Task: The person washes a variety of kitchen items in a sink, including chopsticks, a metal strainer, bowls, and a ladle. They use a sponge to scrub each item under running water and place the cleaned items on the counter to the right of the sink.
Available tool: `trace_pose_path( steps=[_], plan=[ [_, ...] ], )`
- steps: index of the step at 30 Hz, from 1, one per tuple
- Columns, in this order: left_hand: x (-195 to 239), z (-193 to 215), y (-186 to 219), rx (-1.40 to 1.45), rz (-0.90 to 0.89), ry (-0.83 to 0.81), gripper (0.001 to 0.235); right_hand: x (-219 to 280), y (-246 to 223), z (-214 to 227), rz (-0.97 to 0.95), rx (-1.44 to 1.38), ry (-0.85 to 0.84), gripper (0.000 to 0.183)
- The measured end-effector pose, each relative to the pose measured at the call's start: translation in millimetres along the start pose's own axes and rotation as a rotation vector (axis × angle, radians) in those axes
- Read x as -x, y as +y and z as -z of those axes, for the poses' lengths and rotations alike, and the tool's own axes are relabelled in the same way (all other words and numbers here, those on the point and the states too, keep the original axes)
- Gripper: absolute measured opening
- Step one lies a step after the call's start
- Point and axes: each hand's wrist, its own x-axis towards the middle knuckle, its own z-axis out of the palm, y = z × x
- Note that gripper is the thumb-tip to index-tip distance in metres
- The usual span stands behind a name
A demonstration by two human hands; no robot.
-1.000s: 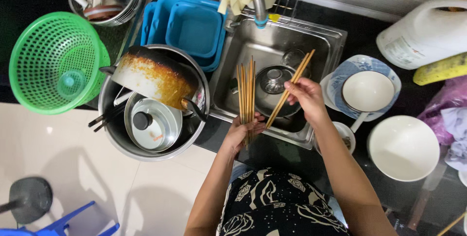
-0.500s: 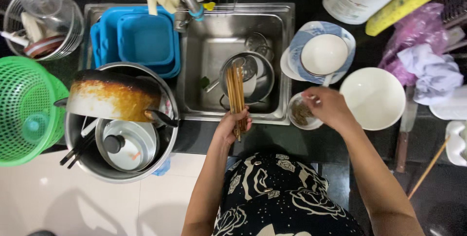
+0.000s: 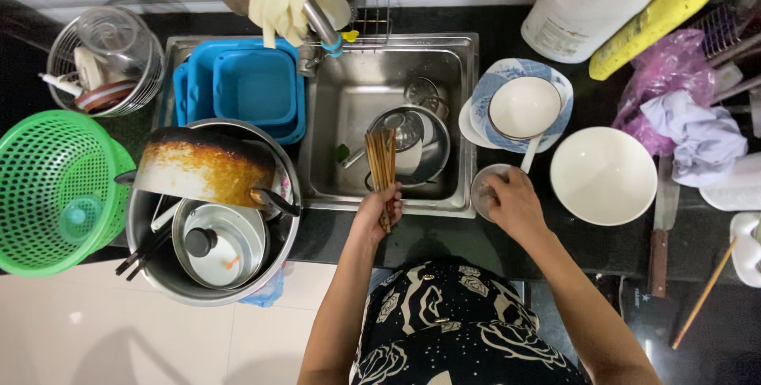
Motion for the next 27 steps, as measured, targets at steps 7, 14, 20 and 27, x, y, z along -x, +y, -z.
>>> trace_pose_path(
  steps=[7, 14, 20, 27],
  plan=[
    [-5, -7, -2, -0.07, -0.002, -0.055, 0.02, -8, -19, 29, -0.147, -0.414, 0.121, 0.037],
    [5, -46, 1, -0.149, 0.028, -0.104, 0.027, -87, -83, -3, -0.564, -1.379, -0.213, 0.04],
    [1, -47, 7, -0.162, 0.091, -0.1, 0.023, -139, -109, -131, -0.514, -1.449, -0.143, 0.022],
    [73, -46, 13, -0.245, 0.118, -0.103, 0.022, -186, -74, -145, -0.621, -1.585, 0.108, 0.018]
  ],
)
